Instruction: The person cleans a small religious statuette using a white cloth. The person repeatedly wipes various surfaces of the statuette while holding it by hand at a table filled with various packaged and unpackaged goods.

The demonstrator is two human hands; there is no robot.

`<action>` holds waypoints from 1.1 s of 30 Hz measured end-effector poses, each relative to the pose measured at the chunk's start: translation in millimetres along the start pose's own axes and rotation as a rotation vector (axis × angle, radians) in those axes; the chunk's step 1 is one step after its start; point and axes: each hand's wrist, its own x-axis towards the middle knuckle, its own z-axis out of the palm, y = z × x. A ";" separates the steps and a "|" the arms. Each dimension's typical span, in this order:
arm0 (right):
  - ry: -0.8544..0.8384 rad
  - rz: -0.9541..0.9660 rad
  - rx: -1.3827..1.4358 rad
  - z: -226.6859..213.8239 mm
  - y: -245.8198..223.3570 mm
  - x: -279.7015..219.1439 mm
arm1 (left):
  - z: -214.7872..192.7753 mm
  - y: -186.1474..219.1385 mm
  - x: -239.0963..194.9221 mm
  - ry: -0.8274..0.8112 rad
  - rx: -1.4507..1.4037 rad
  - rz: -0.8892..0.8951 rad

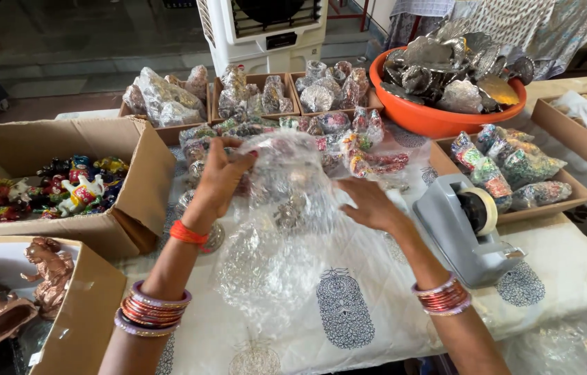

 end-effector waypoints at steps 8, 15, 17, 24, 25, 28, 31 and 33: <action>-0.005 -0.114 0.309 18.3 -79.8 44.7 | 27.5 40.2 -25.9 -0.153 0.242 0.014; 0.230 -0.176 0.679 36.1 -27.0 14.7 | 26.5 33.0 -24.5 -0.123 0.159 -0.040; 0.230 -0.207 0.623 14.8 -30.1 4.9 | 28.3 18.2 -19.5 -0.101 0.128 -0.029; 0.350 0.086 1.480 -8.5 -24.2 -24.8 | 36.8 -57.0 3.3 0.003 -0.127 -0.033; 0.351 0.092 1.478 -26.5 -36.5 -34.9 | 42.9 -45.8 -3.3 0.000 -0.130 -0.037; 0.359 0.020 1.805 -65.9 -65.0 -53.0 | 51.4 -55.4 -8.3 0.059 -0.310 -0.215; 0.497 0.140 1.382 -75.4 -71.6 -46.5 | 50.4 -106.3 0.2 0.079 -0.232 -0.076; 0.594 0.064 1.060 -75.6 -74.0 -42.4 | 57.4 -82.2 -19.3 0.031 -0.313 -0.118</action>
